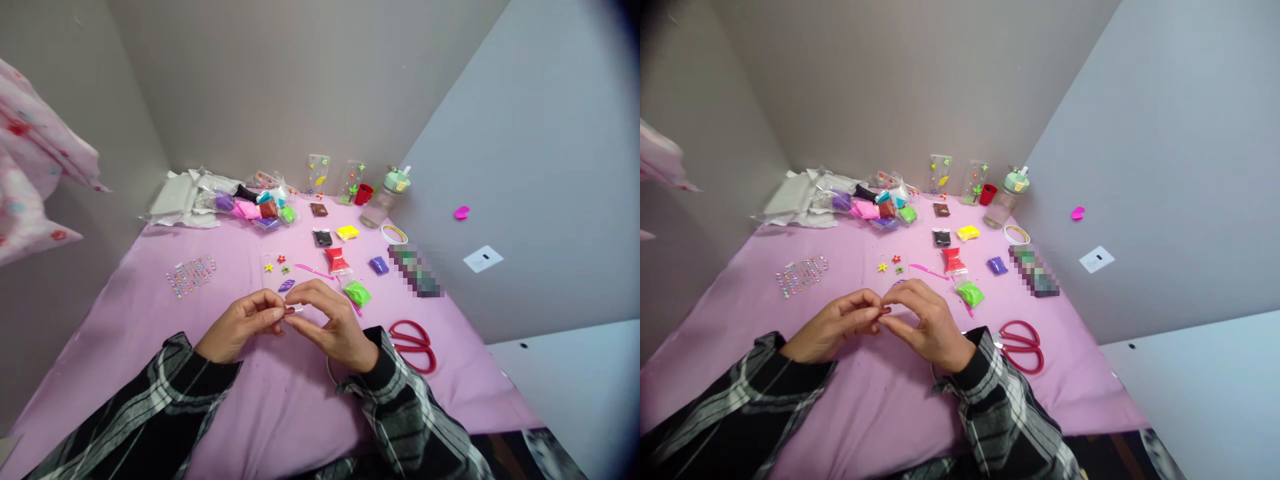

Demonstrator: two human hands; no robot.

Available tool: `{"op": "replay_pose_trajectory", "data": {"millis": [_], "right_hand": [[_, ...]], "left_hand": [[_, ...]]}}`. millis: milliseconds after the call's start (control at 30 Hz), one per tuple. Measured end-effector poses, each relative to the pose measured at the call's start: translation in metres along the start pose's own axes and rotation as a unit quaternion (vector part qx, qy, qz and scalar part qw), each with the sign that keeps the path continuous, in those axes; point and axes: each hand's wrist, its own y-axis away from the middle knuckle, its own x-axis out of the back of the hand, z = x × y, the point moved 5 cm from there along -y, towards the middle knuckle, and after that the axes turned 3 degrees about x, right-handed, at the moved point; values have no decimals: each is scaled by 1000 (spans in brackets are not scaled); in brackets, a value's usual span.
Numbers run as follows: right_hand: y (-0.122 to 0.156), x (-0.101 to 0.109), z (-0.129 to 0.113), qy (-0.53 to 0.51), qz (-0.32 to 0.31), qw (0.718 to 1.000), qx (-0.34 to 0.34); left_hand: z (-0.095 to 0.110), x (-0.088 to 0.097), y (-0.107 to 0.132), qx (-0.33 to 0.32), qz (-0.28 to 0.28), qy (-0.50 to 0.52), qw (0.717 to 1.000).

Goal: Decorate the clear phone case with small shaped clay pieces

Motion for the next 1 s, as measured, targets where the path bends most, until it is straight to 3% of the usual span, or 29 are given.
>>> {"op": "replay_pose_trajectory", "data": {"millis": [1000], "right_hand": [[2,-11,1,6,-15,1000,-16]], "left_hand": [[5,-2,1,-29,32,-17,999]]}}
